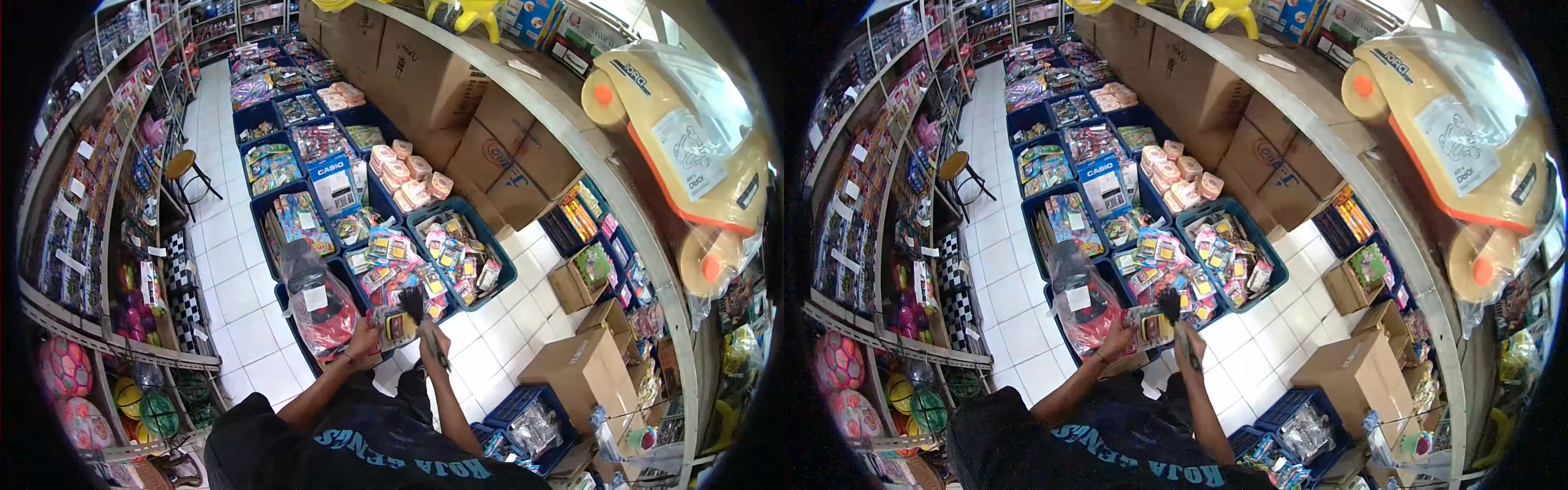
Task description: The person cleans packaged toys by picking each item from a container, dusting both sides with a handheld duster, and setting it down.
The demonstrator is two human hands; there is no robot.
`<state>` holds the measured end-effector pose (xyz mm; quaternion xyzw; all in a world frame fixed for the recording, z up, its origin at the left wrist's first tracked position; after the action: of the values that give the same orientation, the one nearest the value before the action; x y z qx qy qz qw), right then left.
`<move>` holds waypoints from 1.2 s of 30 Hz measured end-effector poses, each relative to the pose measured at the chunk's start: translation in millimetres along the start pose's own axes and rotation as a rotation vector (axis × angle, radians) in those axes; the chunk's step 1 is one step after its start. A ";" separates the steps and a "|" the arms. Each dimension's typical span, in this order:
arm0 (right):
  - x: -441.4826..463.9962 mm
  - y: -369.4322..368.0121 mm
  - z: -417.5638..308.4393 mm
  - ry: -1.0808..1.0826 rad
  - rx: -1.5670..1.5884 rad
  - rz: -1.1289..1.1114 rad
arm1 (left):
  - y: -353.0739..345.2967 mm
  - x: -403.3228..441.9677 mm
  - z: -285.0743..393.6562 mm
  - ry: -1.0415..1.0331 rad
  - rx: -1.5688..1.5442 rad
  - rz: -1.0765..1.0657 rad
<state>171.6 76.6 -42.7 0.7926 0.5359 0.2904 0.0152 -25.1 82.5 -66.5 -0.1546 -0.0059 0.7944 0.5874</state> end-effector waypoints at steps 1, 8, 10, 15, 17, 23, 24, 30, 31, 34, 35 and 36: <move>3.3 2.1 -1.2 -0.073 0.013 0.004 | 2.9 3.5 -10.9 0.048 0.016 0.001; -0.5 -6.0 -45.4 0.086 0.111 -0.233 | -3.3 -23.0 44.1 0.255 -0.166 0.051; -2.5 1.7 -60.3 0.175 0.093 -0.322 | 11.3 1.5 -9.9 0.138 0.036 0.031; 5.2 5.4 -15.7 0.093 -0.125 -0.113 | 19.1 4.8 -19.2 0.070 0.111 0.018; 9.0 7.4 -25.2 0.106 -0.149 -0.064 | 15.3 -3.8 -17.6 0.100 -0.079 -0.014; -6.3 6.9 -71.1 0.221 -0.026 -0.221 | 6.0 -17.7 11.9 0.147 -0.086 0.077; -9.6 6.8 -65.0 0.244 -0.047 -0.240 | 4.9 -21.9 18.8 0.185 -0.154 0.103; 1.9 17.3 -45.1 0.058 -0.136 0.004 | 19.9 -24.2 1.8 0.074 0.035 0.049; 0.5 18.9 -56.2 0.077 -0.072 0.016 | 20.3 -22.6 0.0 0.034 0.085 0.033; -12.2 14.6 -87.8 0.199 -0.002 -0.073 | 24.0 -22.3 -8.1 0.069 0.088 0.005; -18.6 11.5 -83.2 0.219 0.001 -0.160 | 24.3 -20.2 -10.2 0.099 0.091 0.024; -21.5 9.5 -85.9 0.225 -0.049 -0.238 | 24.5 -20.8 -9.8 0.131 0.095 0.043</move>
<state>133.1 29.4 22.3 0.6855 0.6170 0.3865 0.0087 -40.0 53.8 -75.6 -0.1783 0.0737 0.7944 0.5759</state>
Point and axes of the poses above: each hand's wrist, its own x-axis towards the middle knuckle, its own y-axis out of the back of the hand, z = x × y, the point moved 2 cm from there along x, towards the middle knuckle, and after that the axes turned 14 degrees about z, right-handed, at the moved point
